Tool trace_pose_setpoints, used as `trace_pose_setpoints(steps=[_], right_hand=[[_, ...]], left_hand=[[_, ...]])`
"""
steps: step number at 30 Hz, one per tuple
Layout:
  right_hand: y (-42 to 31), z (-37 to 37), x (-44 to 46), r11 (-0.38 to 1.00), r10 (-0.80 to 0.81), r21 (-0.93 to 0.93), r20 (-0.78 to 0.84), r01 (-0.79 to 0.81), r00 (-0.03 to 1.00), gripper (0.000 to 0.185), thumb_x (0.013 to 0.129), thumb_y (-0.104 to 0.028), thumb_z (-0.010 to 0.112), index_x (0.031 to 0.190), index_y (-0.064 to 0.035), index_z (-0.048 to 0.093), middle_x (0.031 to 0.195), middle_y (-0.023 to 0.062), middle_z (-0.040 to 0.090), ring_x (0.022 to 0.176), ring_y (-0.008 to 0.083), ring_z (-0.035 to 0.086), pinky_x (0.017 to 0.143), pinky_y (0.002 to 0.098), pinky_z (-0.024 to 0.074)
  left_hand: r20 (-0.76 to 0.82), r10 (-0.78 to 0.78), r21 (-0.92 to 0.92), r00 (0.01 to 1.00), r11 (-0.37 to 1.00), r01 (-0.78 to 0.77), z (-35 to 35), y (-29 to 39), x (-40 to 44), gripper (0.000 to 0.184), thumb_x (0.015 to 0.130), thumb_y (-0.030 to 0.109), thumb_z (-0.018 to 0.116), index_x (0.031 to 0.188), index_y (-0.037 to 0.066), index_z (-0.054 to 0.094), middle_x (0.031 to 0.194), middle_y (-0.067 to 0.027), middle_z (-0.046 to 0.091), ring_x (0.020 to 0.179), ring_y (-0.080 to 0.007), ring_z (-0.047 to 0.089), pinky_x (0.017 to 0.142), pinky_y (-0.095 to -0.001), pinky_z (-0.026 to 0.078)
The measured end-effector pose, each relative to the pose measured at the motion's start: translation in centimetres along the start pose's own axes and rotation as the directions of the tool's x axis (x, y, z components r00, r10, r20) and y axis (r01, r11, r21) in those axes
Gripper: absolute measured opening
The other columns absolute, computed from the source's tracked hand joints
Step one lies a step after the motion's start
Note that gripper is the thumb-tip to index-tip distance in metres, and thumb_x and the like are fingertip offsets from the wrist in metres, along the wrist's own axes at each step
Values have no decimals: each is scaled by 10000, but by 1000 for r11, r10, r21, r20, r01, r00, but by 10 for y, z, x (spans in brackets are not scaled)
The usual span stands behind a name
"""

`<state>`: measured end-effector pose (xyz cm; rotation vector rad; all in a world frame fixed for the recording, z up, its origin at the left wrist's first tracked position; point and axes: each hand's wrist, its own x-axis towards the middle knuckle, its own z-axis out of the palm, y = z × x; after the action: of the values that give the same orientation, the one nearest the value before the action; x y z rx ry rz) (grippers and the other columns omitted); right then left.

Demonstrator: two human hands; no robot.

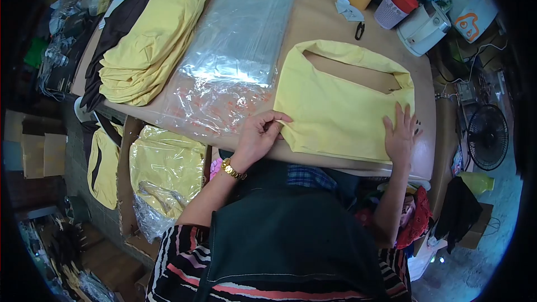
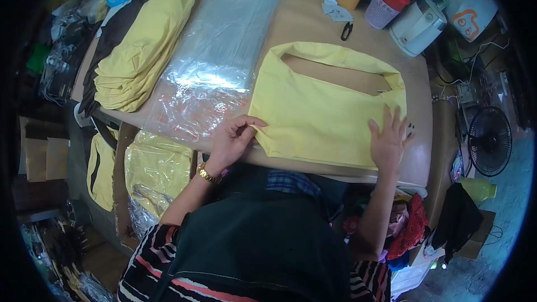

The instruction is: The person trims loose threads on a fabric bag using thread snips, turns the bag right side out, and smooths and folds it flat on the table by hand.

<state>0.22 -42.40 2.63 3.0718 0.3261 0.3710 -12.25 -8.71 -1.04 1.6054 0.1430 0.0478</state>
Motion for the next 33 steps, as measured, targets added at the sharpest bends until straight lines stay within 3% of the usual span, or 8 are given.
trace_pose_setpoints(steps=[5,8,12,17,24,26,30,33], right_hand=[[35,33,-17,978,207,-33,61,-206,976,583,979,-529,415,1484,-244,354,1557,124,290,1431,431,219,1070,702,199],[30,29,-11,975,220,-55,49,-217,974,585,980,-517,421,1482,-223,356,1553,145,287,1424,441,227,1062,711,203],[22,27,-16,973,148,-164,-87,-160,985,600,980,-476,446,1471,-141,366,1519,218,311,1388,470,279,1068,679,235],[29,26,-18,999,-17,33,-142,22,990,619,971,-448,475,1466,-92,361,1483,264,334,1359,478,316,1080,602,285],[-15,23,-36,999,0,54,-6,0,1000,701,955,-487,482,1490,-72,300,1508,266,295,1381,455,296,1107,590,250],[-37,17,-38,998,49,41,65,-51,997,725,949,-500,484,1487,-52,294,1520,259,276,1401,438,267,1123,590,209],[-68,-2,-30,982,-130,140,15,126,991,784,937,-524,484,1478,5,280,1551,240,220,1446,400,188,1152,592,101],[-51,5,-33,982,-128,151,101,112,987,806,924,-531,506,1469,22,292,1537,236,261,1436,358,243,1152,553,174]], left_hand=[[10,-49,-178,999,983,50,-17,-15,-3,224,887,-93,445,856,-1,647,801,-60,653,711,-106,643,666,-234,528],[-270,193,379,943,922,-81,-54,-7,-6,198,844,-103,445,782,1,602,767,-85,632,784,-195,670,726,-303,537],[115,484,605,868,659,-447,-3,79,-6,302,921,98,509,1211,58,583,1252,-180,575,1220,-349,529,1020,-501,413],[548,239,714,801,364,-597,66,38,-3,749,872,432,619,1498,157,314,1570,-143,233,1425,-375,250,1141,-598,146],[513,15,827,858,260,-499,11,69,-17,733,879,434,619,1476,110,344,1530,-208,282,1405,-394,287,1108,-587,261],[350,-379,934,857,212,-287,7,98,-8,726,902,385,606,1473,42,316,1509,-245,297,1398,-409,295,1084,-593,298],[352,255,874,900,254,-414,56,85,23,766,940,438,525,1483,-26,249,1524,-245,282,1425,-405,247,1144,-566,191],[251,213,911,944,276,-305,50,31,44,797,939,504,489,1488,-20,245,1548,-238,240,1442,-384,220,1170,-533,142]])
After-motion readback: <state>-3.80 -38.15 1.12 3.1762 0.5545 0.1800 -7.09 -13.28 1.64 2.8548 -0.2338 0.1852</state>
